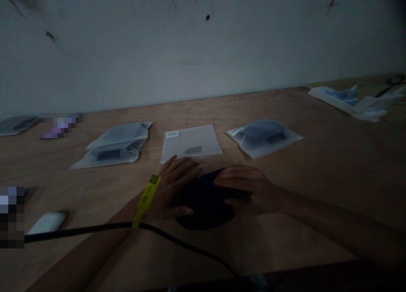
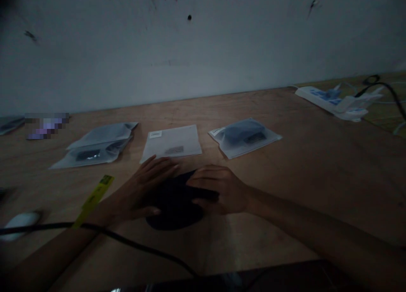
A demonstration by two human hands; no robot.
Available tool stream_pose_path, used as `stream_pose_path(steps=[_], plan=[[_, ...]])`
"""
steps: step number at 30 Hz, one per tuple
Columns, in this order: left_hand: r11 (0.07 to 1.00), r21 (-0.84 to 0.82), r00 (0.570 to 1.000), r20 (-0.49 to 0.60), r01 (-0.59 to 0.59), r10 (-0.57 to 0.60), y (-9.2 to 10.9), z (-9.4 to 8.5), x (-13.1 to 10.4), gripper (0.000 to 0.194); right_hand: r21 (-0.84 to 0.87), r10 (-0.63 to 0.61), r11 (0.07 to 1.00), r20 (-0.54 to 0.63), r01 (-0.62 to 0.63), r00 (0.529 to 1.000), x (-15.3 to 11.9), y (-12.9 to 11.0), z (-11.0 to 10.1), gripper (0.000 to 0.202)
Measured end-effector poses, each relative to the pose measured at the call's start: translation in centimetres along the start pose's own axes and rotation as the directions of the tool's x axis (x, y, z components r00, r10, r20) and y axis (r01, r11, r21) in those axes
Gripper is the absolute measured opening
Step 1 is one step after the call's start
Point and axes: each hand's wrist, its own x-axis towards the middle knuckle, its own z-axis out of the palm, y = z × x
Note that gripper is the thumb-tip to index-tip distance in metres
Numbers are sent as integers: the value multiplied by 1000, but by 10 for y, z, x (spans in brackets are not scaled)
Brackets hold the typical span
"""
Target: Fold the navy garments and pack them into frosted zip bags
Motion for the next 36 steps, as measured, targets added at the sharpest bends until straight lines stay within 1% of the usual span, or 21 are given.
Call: stream_pose_path(steps=[3, 5, 6, 8, 10, 11, 12, 13, 14, 15, 18, 20, 21, 22, 24, 26, 28, 30, 32, 34, 36], plan=[[1000, -3, 999, 28, 29, -29, 0, 0, 0, 97, 19, 153, 988, -81, -152, 985, -1, -2, 0, 18], [1000, -6, 999, 32, 25, -25, 0, -1, 0, 102, 100, 320, 946, -113, -309, 941, 0, -2, -1, 15], [1000, -11, 999, 33, 19, -19, 0, -1, -1, 104, 156, 417, 905, -127, -397, 900, 0, 0, -2, 19], [1000, -27, 1000, 23, 3, -2, 0, -1, -2, 107, 283, 595, 789, -128, -546, 793, 1, 4, -4, 23], [999, -34, 1000, 8, -6, 6, -1, 0, -3, 107, 390, 705, 686, -146, -615, 694, 0, 11, -5, 21], [1000, -31, 1000, 4, -4, 4, -1, 1, -3, 105, 433, 728, 660, -163, -615, 666, 0, 14, -6, 23], [1000, -25, 1000, 0, 3, -3, -2, 1, -3, 103, 467, 731, 650, -169, -599, 661, -1, 16, -6, 25], [1000, -18, 1000, -2, 12, -12, -3, 2, -3, 99, 484, 716, 662, -181, -573, 674, -2, 18, -7, 29], [1000, -15, 1000, -5, 19, -19, -4, 3, -3, 95, 466, 682, 697, -195, -545, 705, -2, 18, -8, 32], [1000, -16, 1000, -14, 26, -27, -4, 4, -2, 92, 404, 626, 755, -210, -516, 751, -3, 16, -9, 35], [998, -11, 995, -84, 56, -56, -4, 5, 0, 84, 33, 347, 937, -239, -349, 907, -2, 4, -10, 47], [997, -3, 987, -144, 71, -71, -2, 3, 1, 79, -125, 138, 980, -152, -158, 979, -2, -5, -8, 47], [998, -6, 983, -174, 61, -61, -1, 2, 0, 74, -149, 58, 986, -86, -70, 995, -2, -9, -6, 49], [999, -17, 978, -202, 40, -42, 0, 0, -1, 67, -157, 0, 988, -15, -2, 1000, -2, -12, -3, 50], [998, -59, 969, -246, -23, 8, 3, -4, -3, 50, -174, -52, 982, 89, 67, 995, -3, -15, 3, 51], [987, -99, 953, -287, -128, 95, 7, -7, -4, 36, -212, -44, 975, 109, 67, 993, -4, -13, 8, 36], [961, -118, 942, -260, -249, 212, 11, -9, -3, 30, -216, -12, 976, 95, 32, 995, -5, -9, 11, 22], [932, -134, 933, -187, -335, 308, 15, -10, 1, 30, -161, 55, 986, 66, -44, 996, -5, -6, 10, 18], [921, -170, 935, -110, -352, 337, 17, -10, 5, 33, -86, 172, 982, 10, -170, 985, -6, -3, 7, 18], [915, -218, 941, -101, -339, 324, 16, -11, 8, 35, 27, 344, 939, -73, -342, 936, -7, 0, 4, 15], [908, -269, 946, -126, -322, 299, 11, -11, 7, 37, 230, 510, 848, -109, -477, 853, -8, 3, 0, 17]])
